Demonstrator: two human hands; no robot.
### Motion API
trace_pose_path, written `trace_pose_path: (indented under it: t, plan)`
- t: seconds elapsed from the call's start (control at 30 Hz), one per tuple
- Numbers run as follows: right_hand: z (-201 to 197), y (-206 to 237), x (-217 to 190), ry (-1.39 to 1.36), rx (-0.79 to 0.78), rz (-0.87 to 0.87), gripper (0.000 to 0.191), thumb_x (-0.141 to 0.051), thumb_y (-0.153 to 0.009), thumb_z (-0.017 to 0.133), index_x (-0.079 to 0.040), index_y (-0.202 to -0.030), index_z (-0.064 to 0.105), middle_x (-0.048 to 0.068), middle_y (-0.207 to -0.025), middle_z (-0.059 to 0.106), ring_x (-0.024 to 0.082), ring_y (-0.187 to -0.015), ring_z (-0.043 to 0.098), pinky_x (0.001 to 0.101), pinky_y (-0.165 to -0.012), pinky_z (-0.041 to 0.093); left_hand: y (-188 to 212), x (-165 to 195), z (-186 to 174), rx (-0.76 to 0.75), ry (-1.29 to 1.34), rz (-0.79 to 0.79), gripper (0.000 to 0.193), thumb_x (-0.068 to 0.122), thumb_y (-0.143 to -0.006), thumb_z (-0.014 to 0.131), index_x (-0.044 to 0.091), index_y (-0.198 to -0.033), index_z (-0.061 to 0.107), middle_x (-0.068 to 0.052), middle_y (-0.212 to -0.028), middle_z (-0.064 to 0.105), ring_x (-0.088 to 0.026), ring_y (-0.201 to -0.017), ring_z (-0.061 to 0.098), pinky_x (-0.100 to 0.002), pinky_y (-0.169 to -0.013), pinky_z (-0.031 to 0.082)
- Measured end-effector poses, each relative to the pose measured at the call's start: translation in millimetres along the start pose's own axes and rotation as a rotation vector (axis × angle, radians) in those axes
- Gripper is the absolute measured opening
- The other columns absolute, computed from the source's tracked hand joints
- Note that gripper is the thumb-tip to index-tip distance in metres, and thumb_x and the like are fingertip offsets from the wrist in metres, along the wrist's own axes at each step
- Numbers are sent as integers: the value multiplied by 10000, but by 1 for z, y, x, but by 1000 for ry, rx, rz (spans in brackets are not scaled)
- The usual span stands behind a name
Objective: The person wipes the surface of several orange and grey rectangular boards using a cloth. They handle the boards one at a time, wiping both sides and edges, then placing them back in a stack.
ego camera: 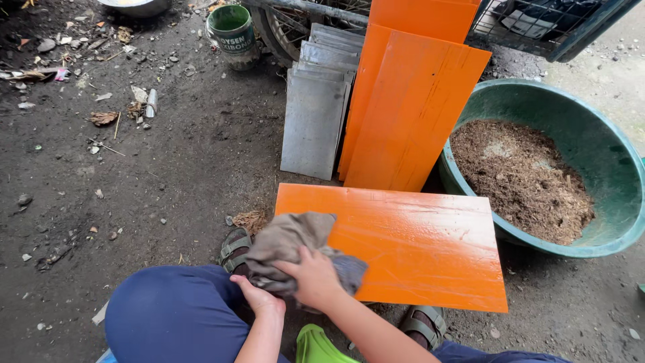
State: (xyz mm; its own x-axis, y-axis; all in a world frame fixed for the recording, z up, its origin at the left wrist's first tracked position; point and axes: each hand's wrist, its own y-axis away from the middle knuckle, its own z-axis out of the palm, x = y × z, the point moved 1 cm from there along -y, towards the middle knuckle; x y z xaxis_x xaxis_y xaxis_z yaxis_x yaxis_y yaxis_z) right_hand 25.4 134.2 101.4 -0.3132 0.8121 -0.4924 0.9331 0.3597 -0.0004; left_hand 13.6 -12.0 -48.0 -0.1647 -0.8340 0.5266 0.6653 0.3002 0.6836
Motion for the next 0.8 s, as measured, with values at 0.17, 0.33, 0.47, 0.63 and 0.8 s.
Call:
trace_pose_path:
  t: [0.17, 0.33, 0.47, 0.63, 0.8]
  plan:
    - [-32, 84, 100, 142, 31, 222, 785, -97, -559, 849, -390, -1273, 704, 181, -1257, 583, 421, -1095, 595, 496, -892, 533, -26, -2, -7, 154, -54, 39, 848, 740, -947, 365, 191, -1586, 275, -125, -1623, 341, -287, -1487, 281, -554, -1192, 158]
    - [-104, 164, 235, 345, 437, 565, 757, -161, -546, 854, -298, -1269, 679, 156, -1265, 621, 393, -1189, 632, 451, -962, 547, -30, -2, 2, -74, -685, 252, 682, 489, -968, 556, 64, -1496, 480, -168, -1575, 492, -327, -1464, 435, -475, -1187, 339]
    - [-166, 188, 294, 253, 591, 1208, 727, -335, -737, 831, -312, -1427, 604, 261, -1305, 530, 478, -1086, 617, 518, -917, 521, -5, 10, 22, -36, -1492, 584, 654, 420, -975, 565, 90, -1524, 434, -189, -1609, 393, -361, -1480, 342, -503, -1175, 291]
    - [-166, 146, 237, 286, 770, 831, 616, -88, -792, 692, -262, -1382, 667, 127, -1333, 662, 379, -1231, 621, 445, -1036, 514, 10, 6, 69, -175, -1760, 1120, 659, 403, -987, 574, 76, -1533, 404, -249, -1608, 349, -413, -1473, 302, -536, -1146, 269]
    - [-76, 60, 104, 89, 290, 463, 902, -182, -451, 973, -302, -1290, 665, 247, -1282, 606, 419, -1136, 595, 516, -943, 489, -15, -7, 96, -133, -1767, 1213, 682, 458, -1015, 552, 22, -1526, 433, -289, -1526, 474, -455, -1343, 500, -517, -1090, 423]
